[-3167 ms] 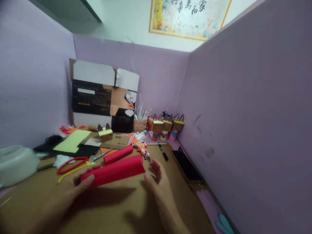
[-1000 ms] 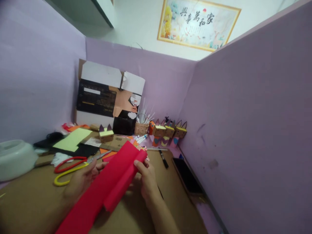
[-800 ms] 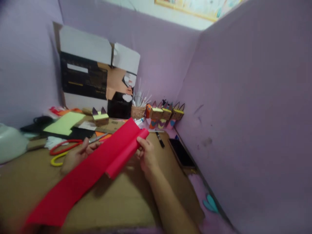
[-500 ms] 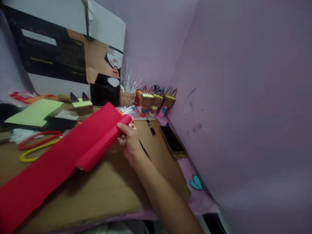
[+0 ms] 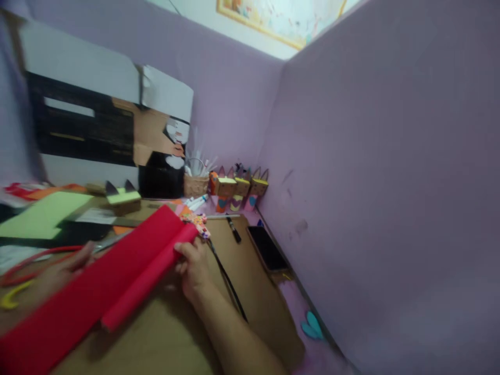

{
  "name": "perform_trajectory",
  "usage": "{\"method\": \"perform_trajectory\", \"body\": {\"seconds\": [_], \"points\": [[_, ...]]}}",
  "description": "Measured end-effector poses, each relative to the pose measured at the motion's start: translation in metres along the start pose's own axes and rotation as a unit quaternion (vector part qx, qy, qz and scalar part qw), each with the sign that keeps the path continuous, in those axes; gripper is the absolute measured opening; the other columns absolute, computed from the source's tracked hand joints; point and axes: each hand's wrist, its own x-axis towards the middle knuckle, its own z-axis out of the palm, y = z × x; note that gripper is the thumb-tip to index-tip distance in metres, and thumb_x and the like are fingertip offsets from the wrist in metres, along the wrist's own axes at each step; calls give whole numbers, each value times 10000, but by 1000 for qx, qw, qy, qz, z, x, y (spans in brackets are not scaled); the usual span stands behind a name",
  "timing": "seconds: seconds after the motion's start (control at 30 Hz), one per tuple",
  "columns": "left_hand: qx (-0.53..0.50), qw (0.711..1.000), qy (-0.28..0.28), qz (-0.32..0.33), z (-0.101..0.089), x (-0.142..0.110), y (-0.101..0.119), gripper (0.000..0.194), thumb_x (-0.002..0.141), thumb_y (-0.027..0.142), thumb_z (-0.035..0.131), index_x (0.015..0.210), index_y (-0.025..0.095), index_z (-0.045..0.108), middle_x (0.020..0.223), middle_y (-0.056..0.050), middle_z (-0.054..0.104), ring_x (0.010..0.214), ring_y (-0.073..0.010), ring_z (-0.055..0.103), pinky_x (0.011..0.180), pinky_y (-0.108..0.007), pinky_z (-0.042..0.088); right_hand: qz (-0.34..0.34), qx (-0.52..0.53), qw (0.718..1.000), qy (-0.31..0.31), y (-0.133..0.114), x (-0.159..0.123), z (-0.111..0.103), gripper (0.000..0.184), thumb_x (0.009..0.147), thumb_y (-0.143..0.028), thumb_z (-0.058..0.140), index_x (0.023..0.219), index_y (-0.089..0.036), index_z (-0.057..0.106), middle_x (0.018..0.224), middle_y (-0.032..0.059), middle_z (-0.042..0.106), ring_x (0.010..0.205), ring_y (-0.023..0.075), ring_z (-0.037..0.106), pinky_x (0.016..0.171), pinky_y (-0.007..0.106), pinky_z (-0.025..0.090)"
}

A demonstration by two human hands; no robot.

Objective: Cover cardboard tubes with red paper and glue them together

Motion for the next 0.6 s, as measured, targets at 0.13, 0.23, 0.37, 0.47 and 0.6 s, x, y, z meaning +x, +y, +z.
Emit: {"method": "perform_trajectory", "body": {"seconds": [0.13,0.23,0.37,0.47,0.6], "points": [[-51,998,-5,34,1,-6,19,525,944,321,233,730,115,665,641,-70,656,605,-149,613,596,-254,497,1,-1,999,-36,4,-12,4,213,543,-241,680,716,-164,583,522,-51,566,412,79,463,395,176,403],[-42,994,-5,100,-5,-13,31,368,902,273,377,789,84,672,703,-106,668,593,-151,596,574,-244,490,14,3,999,-32,3,-17,6,199,522,-251,703,675,-170,605,550,-32,616,450,102,521,451,208,466],[-14,986,12,166,-16,-23,41,282,860,216,437,789,78,672,675,-101,645,521,-135,551,491,-222,464,9,13,1000,-3,0,-18,7,168,489,-231,720,608,-194,607,588,-19,663,533,148,596,477,241,504],[-31,984,23,176,-21,-27,47,277,854,187,430,773,77,672,664,-95,635,519,-129,547,476,-208,458,6,11,1000,6,-1,-15,6,152,513,-228,720,619,-198,616,588,-26,676,533,148,609,486,247,515],[-35,984,36,172,-22,-27,51,264,849,175,439,746,81,663,641,-88,632,500,-124,545,464,-206,457,-26,-1,1000,8,-1,-11,0,150,545,-217,720,660,-206,624,628,-36,700,560,141,634,554,255,541]]}}
